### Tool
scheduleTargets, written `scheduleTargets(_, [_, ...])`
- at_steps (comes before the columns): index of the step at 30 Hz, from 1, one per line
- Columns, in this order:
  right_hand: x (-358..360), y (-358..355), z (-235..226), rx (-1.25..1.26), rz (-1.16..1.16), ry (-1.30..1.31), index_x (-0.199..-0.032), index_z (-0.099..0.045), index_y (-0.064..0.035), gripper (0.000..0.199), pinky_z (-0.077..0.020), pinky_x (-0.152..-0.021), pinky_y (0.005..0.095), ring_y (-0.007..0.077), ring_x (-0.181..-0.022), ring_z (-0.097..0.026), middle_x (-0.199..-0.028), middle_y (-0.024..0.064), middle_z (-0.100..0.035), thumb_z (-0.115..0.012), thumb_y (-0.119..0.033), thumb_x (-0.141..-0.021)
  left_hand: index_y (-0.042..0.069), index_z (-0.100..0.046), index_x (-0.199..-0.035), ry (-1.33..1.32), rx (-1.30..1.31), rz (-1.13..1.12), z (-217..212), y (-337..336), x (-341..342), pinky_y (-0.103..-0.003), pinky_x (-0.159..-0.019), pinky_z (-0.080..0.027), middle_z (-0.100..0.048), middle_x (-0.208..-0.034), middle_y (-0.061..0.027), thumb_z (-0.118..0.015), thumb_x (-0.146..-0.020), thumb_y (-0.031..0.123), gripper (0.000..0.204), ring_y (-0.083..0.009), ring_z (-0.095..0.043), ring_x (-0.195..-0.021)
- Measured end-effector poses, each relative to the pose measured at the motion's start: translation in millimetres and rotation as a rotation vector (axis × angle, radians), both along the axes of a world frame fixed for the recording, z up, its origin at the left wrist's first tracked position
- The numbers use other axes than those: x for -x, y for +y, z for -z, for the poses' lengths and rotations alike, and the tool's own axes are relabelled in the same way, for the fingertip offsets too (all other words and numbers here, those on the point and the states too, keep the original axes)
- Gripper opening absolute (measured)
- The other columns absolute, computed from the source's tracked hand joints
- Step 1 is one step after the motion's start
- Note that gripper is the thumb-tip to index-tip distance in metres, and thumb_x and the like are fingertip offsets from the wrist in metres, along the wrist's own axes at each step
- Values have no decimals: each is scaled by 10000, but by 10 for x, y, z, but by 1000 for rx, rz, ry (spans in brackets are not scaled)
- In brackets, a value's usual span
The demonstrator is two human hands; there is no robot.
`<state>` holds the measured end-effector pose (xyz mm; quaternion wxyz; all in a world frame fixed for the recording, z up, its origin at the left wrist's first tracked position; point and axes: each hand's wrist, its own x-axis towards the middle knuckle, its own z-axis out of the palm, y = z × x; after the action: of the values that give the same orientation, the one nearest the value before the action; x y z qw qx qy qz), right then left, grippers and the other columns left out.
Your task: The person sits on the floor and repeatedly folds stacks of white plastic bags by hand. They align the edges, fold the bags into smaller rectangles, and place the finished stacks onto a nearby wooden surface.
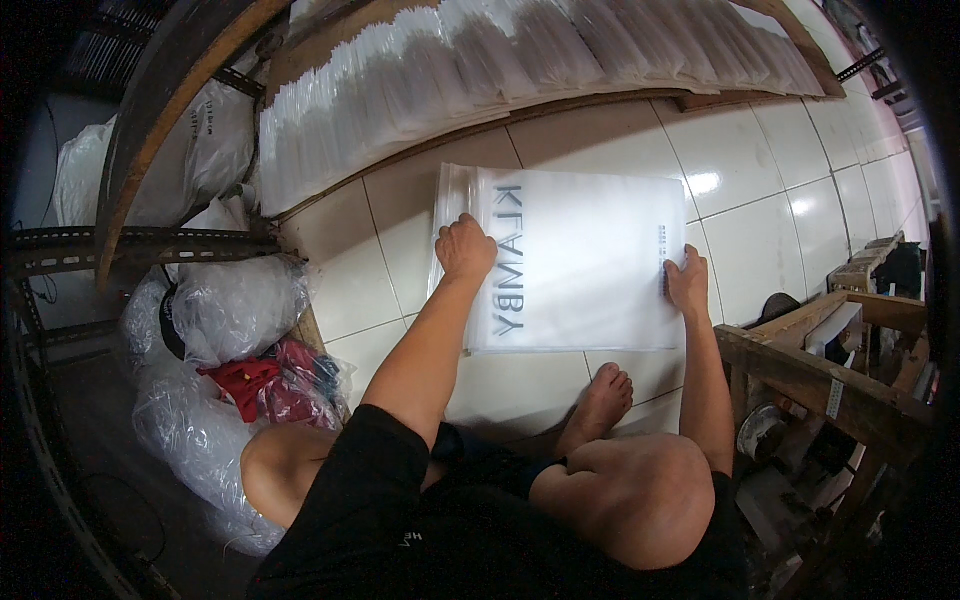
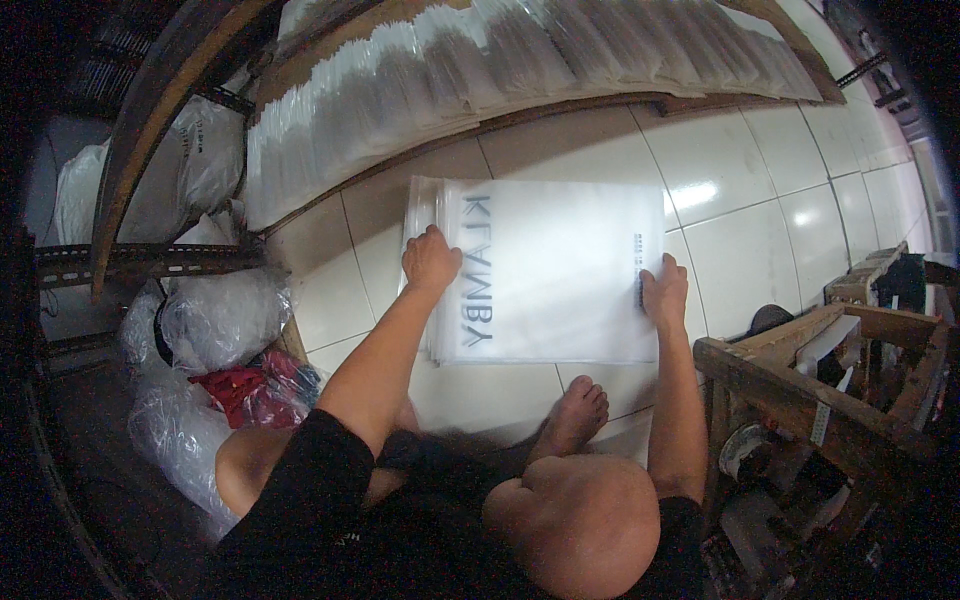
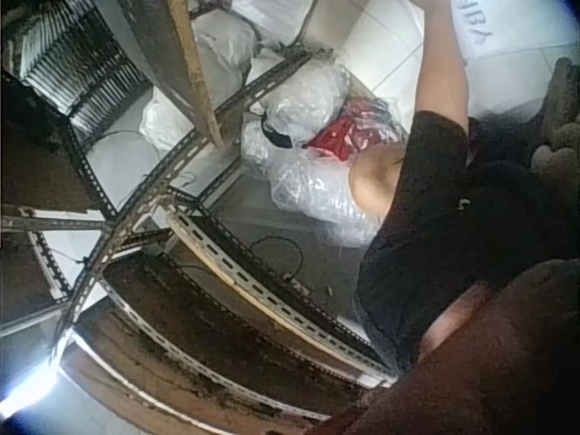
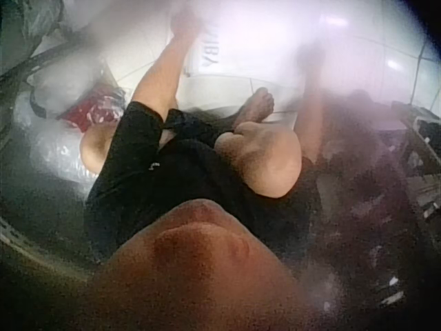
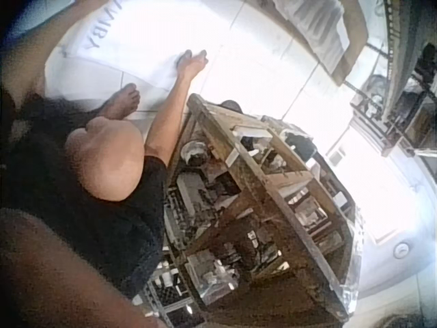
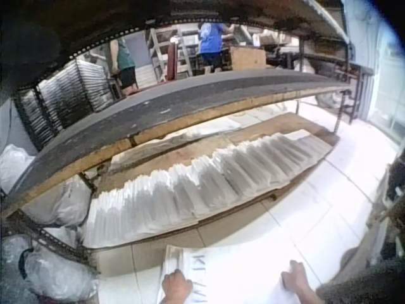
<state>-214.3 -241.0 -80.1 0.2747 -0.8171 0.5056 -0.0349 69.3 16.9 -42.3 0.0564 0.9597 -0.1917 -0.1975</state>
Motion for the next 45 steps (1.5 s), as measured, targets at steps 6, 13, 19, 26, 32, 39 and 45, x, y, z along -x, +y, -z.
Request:
scheduleTargets(6, [100,-51,128,10,-15,-74,-1338,-492,19,596,-448,-977,461,450,-1110,-556,-1184,307,-552,-717,-205,-834,-56,-594,-1072,124,61,-103,-36,-105,-6,-463,-938,-498,-663,-1063,-282,-661,-738,238,450,-419,-627,-1059])
scheduleTargets(13, [80,-29,82,-8,1,-68,-1333,-484,40,591,-442,-985,452,446,-1122,-547,-1198,304,-546,-702,-217,-847,-67,-598,-1155,367,539,-387,-72,-87,-50,-419,-882,-525,-686,-1043,-219,-684,-715,184,514,-343,-667,-1004])
scheduleTargets(19, [71,-38,62,-20,-1,-58,-1329,-483,48,598,-443,-979,452,438,-1117,-549,-1192,303,-551,-697,-228,-843,-25,-642,-1115,308,378,-203,0,63,-195,-416,-882,-523,-691,-1062,-212,-701,-699,222,488,-341,-674,-973])
scheduleTargets(26, [115,-51,133,41,-5,-109,-1310,-505,51,589,-467,-928,452,423,-1050,-579,-1124,295,-581,-711,-221,-830,7,-656,-1105,240,254,-178,-51,31,-250,-426,-933,-503,-679,-1120,-216,-681,-712,287,483,-364,-646,-1059])
scheduleTargets(32, [38,15,-10,11,-32,-67,-1292,-524,41,559,-490,-860,416,353,-977,-604,-1068,244,-599,-704,-231,-838,0,-664,-1093,278,193,-192,-244,54,-314,-433,-913,-508,-682,-1116,-214,-671,-712,340,511,-364,-652,-1046])
scheduleTargets(39, [-4,57,-47,-1,-70,-40,-1170,-585,22,475,-488,-871,433,371,-980,-595,-1078,249,-587,-746,-208,-788,-25,-594,-1202,81,90,-117,-145,102,-323,-443,-932,-489,-614,-1226,-227,-665,-750,310,568,-384,-589,-1148])
scheduleTargets(45, [-145,224,-136,62,-23,53,-1108,-592,45,470,-472,-925,460,424,-1053,-557,-1181,273,-531,-777,-193,-748,-17,-349,-1408,-228,-7,-53,230,214,-255,-494,-1126,-298,-394,-1418,-231,-714,-731,265,818,-441,-361,-1330])
